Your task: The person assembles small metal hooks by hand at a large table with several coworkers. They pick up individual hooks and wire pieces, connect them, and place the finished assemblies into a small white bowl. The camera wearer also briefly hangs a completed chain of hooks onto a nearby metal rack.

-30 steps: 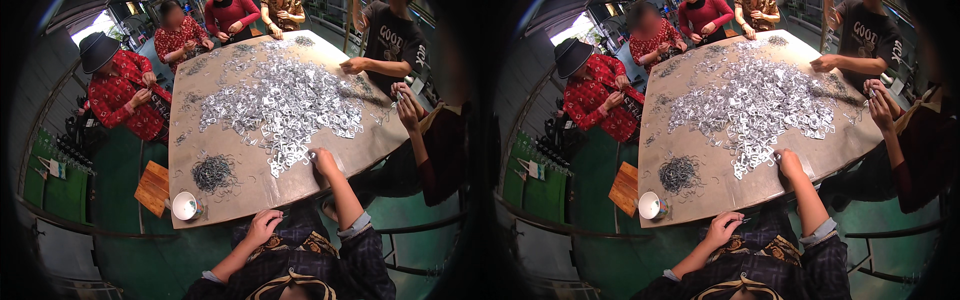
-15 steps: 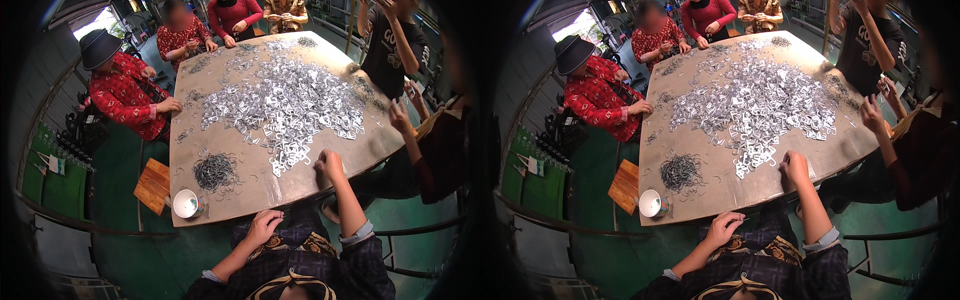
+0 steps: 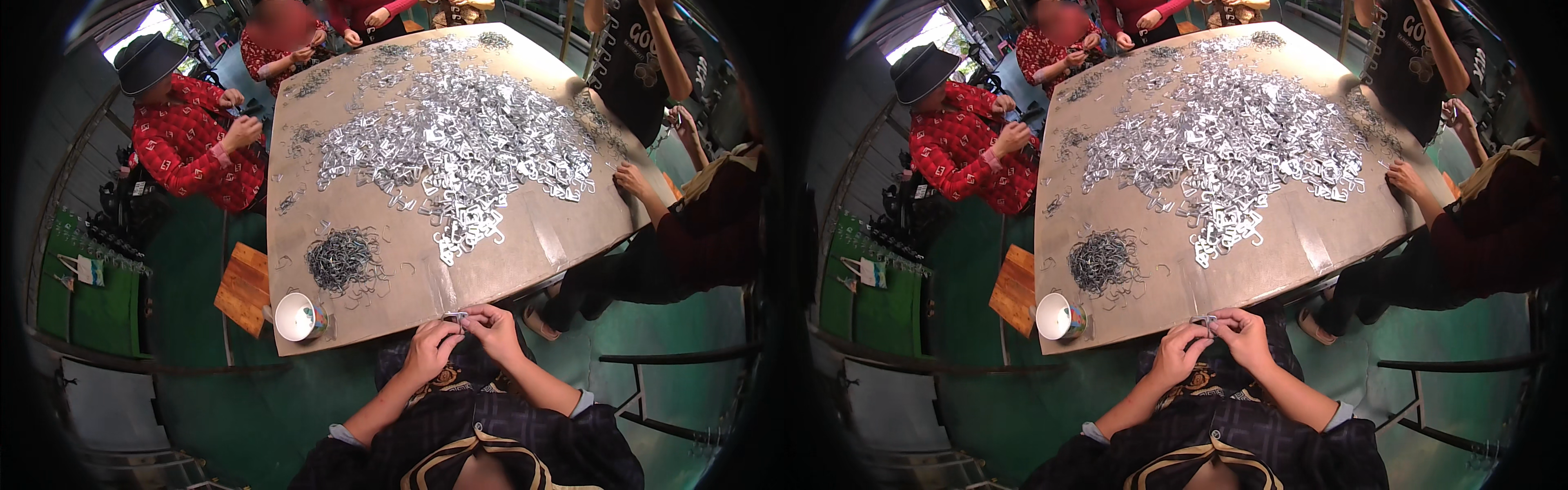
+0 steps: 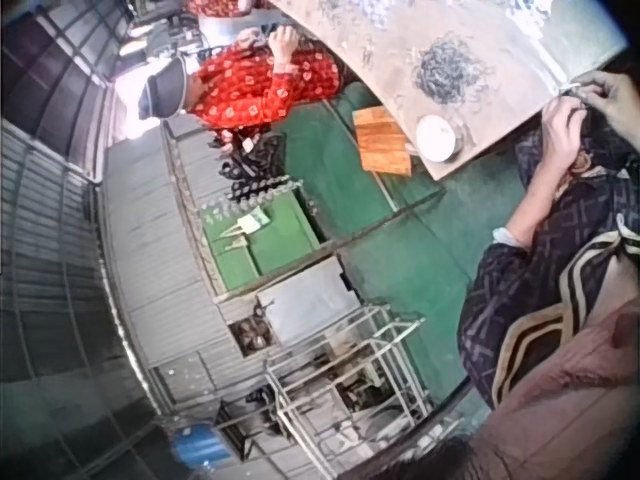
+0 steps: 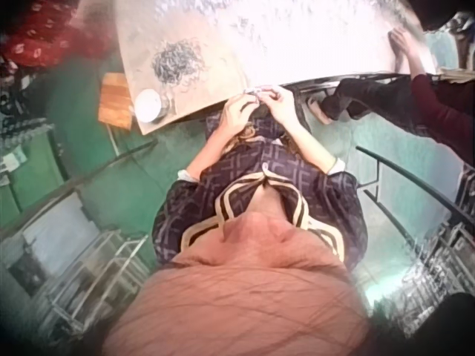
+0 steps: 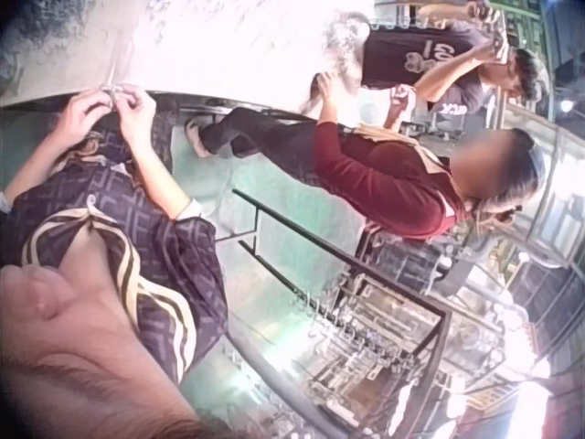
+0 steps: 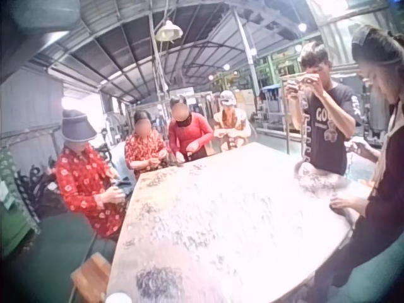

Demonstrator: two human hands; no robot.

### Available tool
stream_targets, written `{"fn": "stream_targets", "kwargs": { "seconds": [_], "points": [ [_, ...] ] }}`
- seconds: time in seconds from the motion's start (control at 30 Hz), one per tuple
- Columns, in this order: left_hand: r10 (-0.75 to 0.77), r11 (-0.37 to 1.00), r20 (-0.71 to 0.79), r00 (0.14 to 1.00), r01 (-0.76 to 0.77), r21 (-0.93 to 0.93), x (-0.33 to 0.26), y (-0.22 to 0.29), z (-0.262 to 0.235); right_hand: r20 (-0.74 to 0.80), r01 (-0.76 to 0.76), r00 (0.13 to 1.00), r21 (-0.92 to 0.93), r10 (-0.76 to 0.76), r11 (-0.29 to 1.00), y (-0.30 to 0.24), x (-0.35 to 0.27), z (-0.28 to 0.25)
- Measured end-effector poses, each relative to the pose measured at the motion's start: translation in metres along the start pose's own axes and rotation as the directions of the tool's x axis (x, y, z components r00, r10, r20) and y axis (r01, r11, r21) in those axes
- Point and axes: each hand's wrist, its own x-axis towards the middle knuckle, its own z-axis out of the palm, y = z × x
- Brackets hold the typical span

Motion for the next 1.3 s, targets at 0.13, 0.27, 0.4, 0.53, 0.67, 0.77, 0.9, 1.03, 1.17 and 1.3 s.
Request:
{"fn": "stream_targets", "kwargs": {
  "seconds": [0.13, 0.27, 0.4, 0.53, 0.67, 0.77, 0.9, 1.03, 1.17, 1.3],
  "points": [
    [0.011, 0.999, -0.015, 1.000, -0.010, 0.036, -0.002, 0.000, -0.003, -0.016, 0.022, 1.000, -0.021, -0.022, 1.000, -0.004, -0.008, 0.007],
    [0.021, 0.996, -0.014, 1.000, -0.020, 0.083, -0.005, -0.001, -0.004, -0.060, 0.096, 0.993, -0.083, -0.101, 0.992, 0.001, -0.012, 0.012],
    [0.015, 0.996, -0.015, 1.000, -0.013, 0.092, -0.010, -0.007, -0.004, -0.061, 0.158, 0.983, -0.200, -0.173, 0.967, 0.002, -0.018, 0.015],
    [-0.009, 0.993, 0.018, 1.000, 0.007, 0.120, -0.013, -0.007, -0.007, -0.031, 0.257, 0.958, -0.349, -0.285, 0.901, -0.010, -0.023, 0.020],
    [-0.009, 0.991, 0.025, 1.000, 0.006, 0.136, -0.015, -0.008, -0.009, -0.031, 0.312, 0.935, -0.398, -0.353, 0.863, -0.005, -0.027, 0.021],
    [-0.013, 0.993, 0.058, 0.998, 0.005, 0.121, -0.015, -0.008, -0.016, -0.016, 0.364, 0.913, -0.423, -0.409, 0.830, -0.003, -0.030, 0.020],
    [0.032, 0.993, 0.052, 0.998, -0.037, 0.110, -0.011, -0.010, -0.027, -0.011, 0.406, 0.884, -0.479, -0.468, 0.778, 0.000, -0.033, 0.017],
    [0.005, 0.961, -0.107, 0.994, 0.024, 0.274, 0.002, -0.011, -0.052, -0.007, 0.416, 0.875, -0.499, -0.484, 0.760, -0.004, -0.033, 0.015],
    [0.004, 0.766, -0.288, 0.958, 0.183, 0.617, 0.021, -0.034, -0.074, -0.009, 0.414, 0.871, -0.524, -0.490, 0.745, -0.003, -0.036, 0.013],
    [-0.053, 0.605, -0.204, 0.978, 0.194, 0.772, 0.032, -0.061, -0.073, 0.025, 0.428, 0.867, -0.551, -0.498, 0.716, -0.005, -0.037, 0.011]
  ]
}}
